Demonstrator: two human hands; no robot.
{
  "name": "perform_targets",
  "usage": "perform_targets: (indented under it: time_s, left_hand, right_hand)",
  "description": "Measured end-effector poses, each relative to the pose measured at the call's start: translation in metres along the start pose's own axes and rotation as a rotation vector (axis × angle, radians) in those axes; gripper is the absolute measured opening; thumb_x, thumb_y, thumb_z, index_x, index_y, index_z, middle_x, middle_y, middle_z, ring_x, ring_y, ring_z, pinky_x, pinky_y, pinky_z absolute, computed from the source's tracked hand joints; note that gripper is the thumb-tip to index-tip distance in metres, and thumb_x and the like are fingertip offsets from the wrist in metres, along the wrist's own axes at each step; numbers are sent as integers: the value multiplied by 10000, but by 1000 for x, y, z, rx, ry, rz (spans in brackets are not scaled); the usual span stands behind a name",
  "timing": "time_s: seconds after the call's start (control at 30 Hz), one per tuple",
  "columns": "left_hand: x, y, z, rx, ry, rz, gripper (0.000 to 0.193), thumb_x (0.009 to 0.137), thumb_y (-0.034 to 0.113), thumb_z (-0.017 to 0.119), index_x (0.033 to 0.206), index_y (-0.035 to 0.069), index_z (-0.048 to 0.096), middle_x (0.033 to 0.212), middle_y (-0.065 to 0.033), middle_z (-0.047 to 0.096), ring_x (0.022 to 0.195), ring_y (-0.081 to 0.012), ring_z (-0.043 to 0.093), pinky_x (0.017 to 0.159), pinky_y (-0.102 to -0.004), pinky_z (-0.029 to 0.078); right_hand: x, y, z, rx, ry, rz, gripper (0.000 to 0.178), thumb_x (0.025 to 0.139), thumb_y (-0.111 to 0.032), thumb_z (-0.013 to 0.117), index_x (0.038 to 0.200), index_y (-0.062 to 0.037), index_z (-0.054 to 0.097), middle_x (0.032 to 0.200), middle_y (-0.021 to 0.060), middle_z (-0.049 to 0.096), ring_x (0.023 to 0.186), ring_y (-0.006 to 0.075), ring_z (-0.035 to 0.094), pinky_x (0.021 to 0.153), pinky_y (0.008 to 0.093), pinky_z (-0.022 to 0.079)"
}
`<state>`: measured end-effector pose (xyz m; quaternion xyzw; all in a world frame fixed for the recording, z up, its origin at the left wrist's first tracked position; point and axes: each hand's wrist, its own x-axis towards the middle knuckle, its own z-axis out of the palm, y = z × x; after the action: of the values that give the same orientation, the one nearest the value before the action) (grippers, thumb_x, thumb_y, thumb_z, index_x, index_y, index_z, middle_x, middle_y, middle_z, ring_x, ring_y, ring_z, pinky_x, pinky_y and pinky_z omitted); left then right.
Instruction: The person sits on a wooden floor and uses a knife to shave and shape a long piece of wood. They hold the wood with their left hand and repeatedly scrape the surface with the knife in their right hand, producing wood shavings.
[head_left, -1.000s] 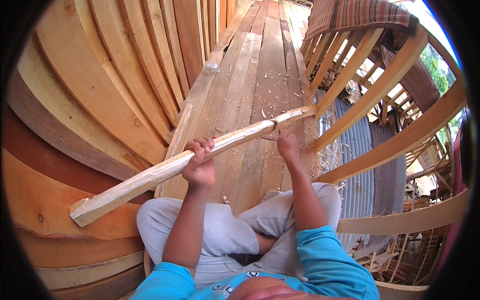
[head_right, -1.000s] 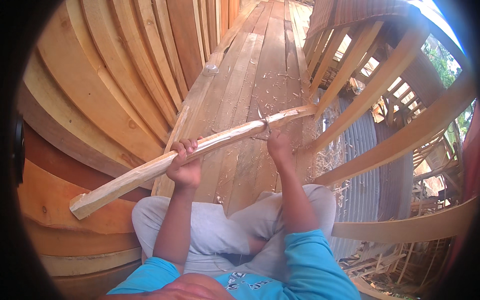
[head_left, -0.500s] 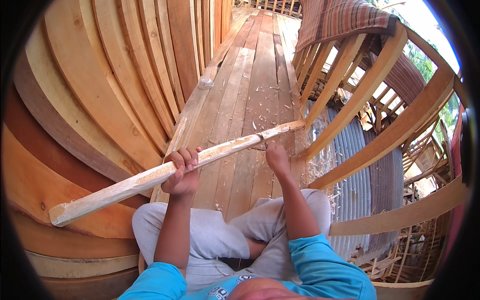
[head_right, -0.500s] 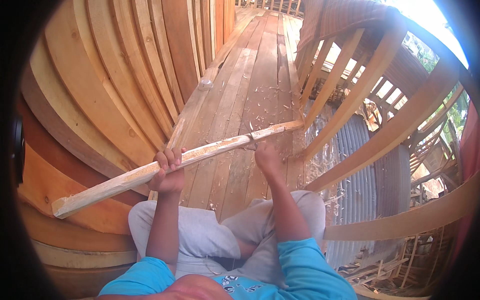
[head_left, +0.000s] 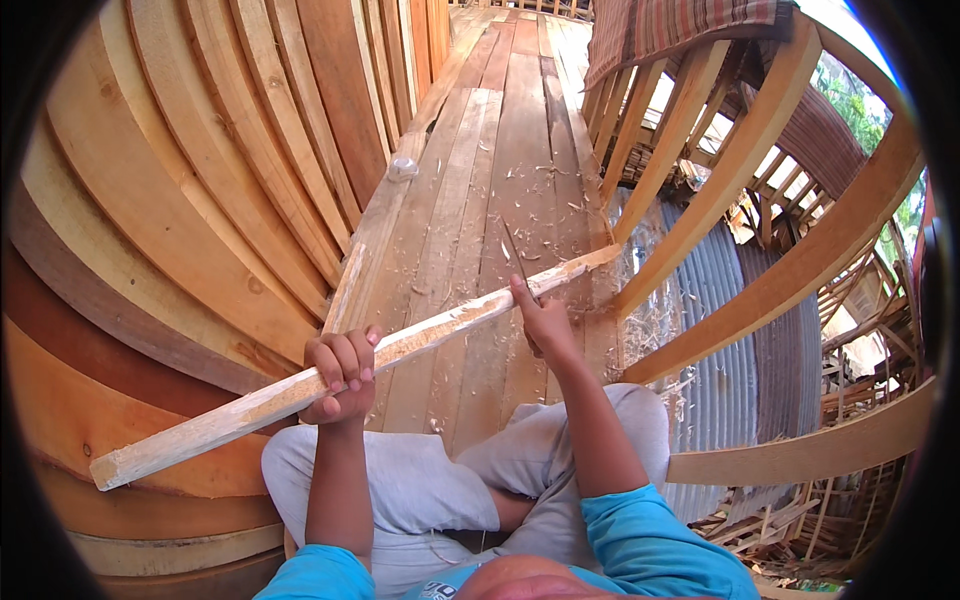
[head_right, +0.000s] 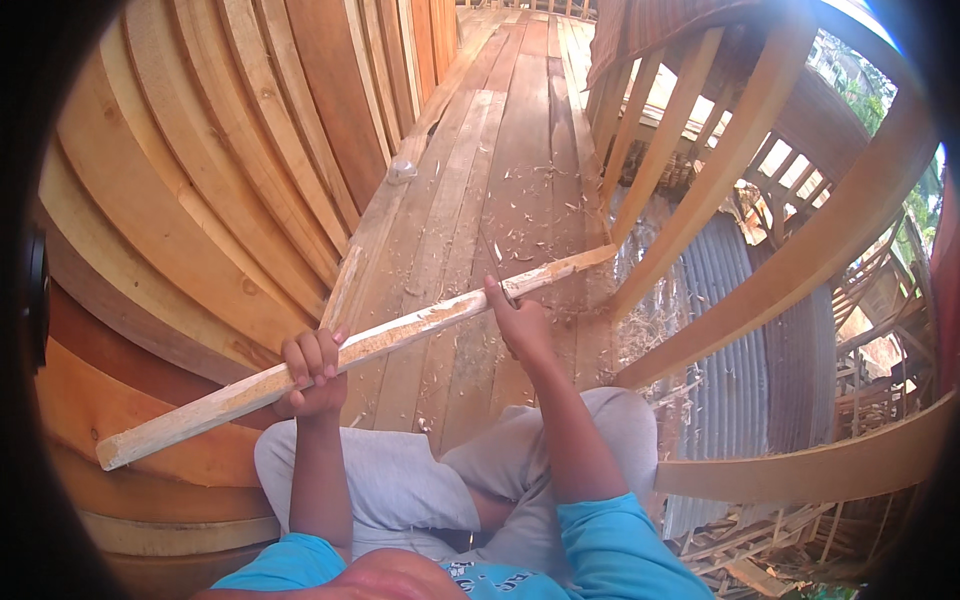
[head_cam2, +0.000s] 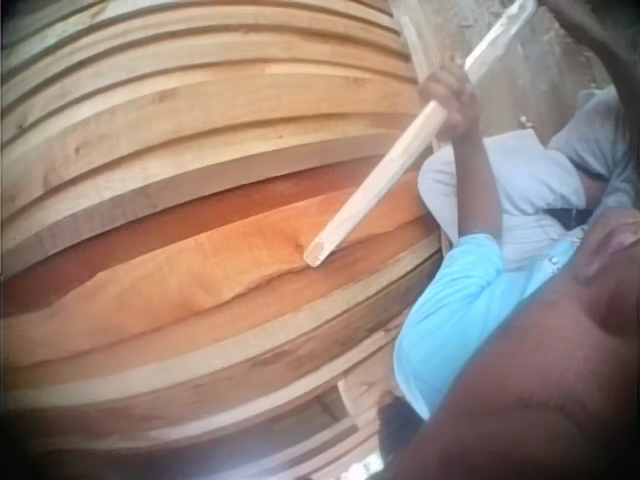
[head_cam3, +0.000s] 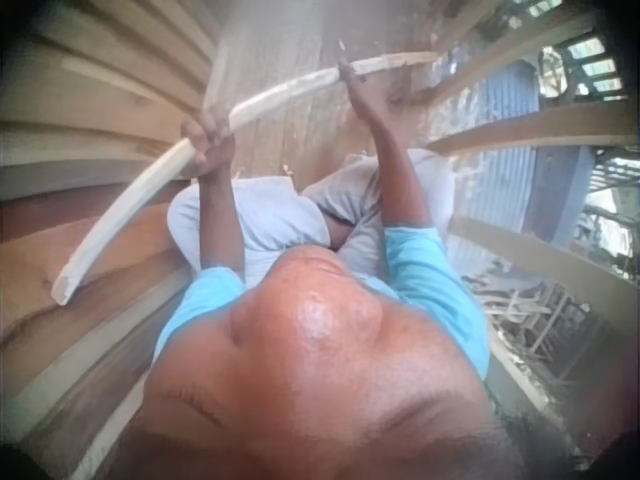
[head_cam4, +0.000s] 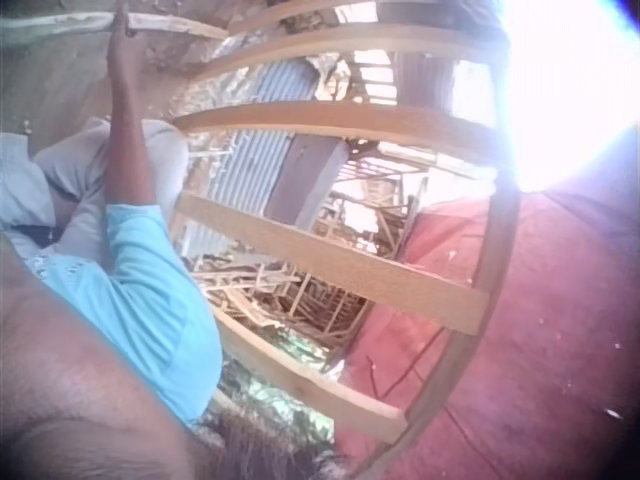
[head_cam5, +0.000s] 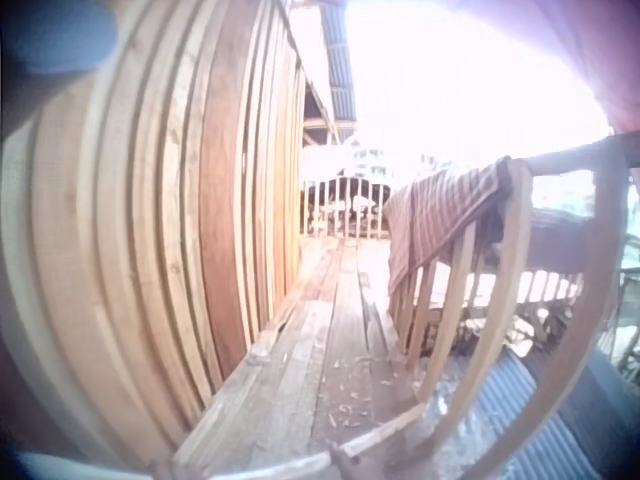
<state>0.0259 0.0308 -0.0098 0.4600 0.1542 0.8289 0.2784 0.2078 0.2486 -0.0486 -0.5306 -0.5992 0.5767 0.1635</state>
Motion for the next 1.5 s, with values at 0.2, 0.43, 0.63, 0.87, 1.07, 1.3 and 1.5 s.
perform_targets:
  time_s: [0.2, 0.43, 0.63, 0.87, 1.07, 1.3, 1.5]
  left_hand:
    - [3, -1, -4, -16, -30, 10, 350, 673, 293, 824, 642, 170, 498, 606, 26, 505, 637, -138, 507, 826, -339, 340]
    - [7, -11, -8, -28, -7, -54, 336, 688, 265, 821, 644, 156, 506, 618, 22, 511, 656, -152, 518, 835, -363, 341]
    - [7, -20, -11, -41, 34, -30, 330, 695, 267, 806, 660, 154, 498, 637, 15, 510, 682, -161, 517, 860, -378, 347]
    - [7, -18, -9, 1, 60, -16, 250, 665, 214, 723, 673, 153, 481, 650, -12, 500, 686, -176, 508, 886, -386, 360]
    - [5, -19, -7, 22, 43, -11, 195, 690, 192, 675, 696, 141, 487, 670, -20, 480, 737, -188, 509, 968, -423, 386]
    - [2, -17, -10, 40, 21, -21, 213, 742, 216, 683, 718, 159, 479, 704, 5, 460, 786, -168, 489, 996, -423, 378]
    - [-2, -18, -4, 47, 61, -25, 217, 720, 198, 672, 707, 146, 461, 691, -11, 461, 761, -179, 487, 982, -428, 379]
  right_hand:
    - [2, 5, 14, 693, -351, 199, 433, 887, -531, 650, 704, -210, 426, 465, -85, 172, 363, 77, 169, 378, 277, 149]
    - [8, 13, 15, 754, -270, 201, 456, 906, -512, 637, 677, -217, 375, 465, -80, 171, 361, 78, 184, 380, 271, 164]
    - [15, 10, 15, 666, -227, 184, 472, 916, -558, 605, 672, -220, 383, 468, -83, 178, 365, 81, 171, 390, 273, 157]
    - [13, 4, 13, 605, -200, 175, 457, 921, -585, 580, 705, -208, 436, 474, -64, 222, 358, 91, 199, 383, 278, 173]
    - [10, 20, 10, -196, 456, -389, 493, 994, -483, 464, 1004, -10, 601, 681, 115, 600, 610, 237, 576, 596, 386, 471]
    - [-24, 17, 15, -239, 121, -455, 320, 982, -313, 533, 987, -10, 638, 763, 192, 646, 676, 291, 599, 668, 396, 454]
    - [-30, 19, 14, -437, 161, -302, 500, 1034, -397, 394, 853, 13, 617, 707, 214, 621, 698, 384, 620, 670, 462, 456]
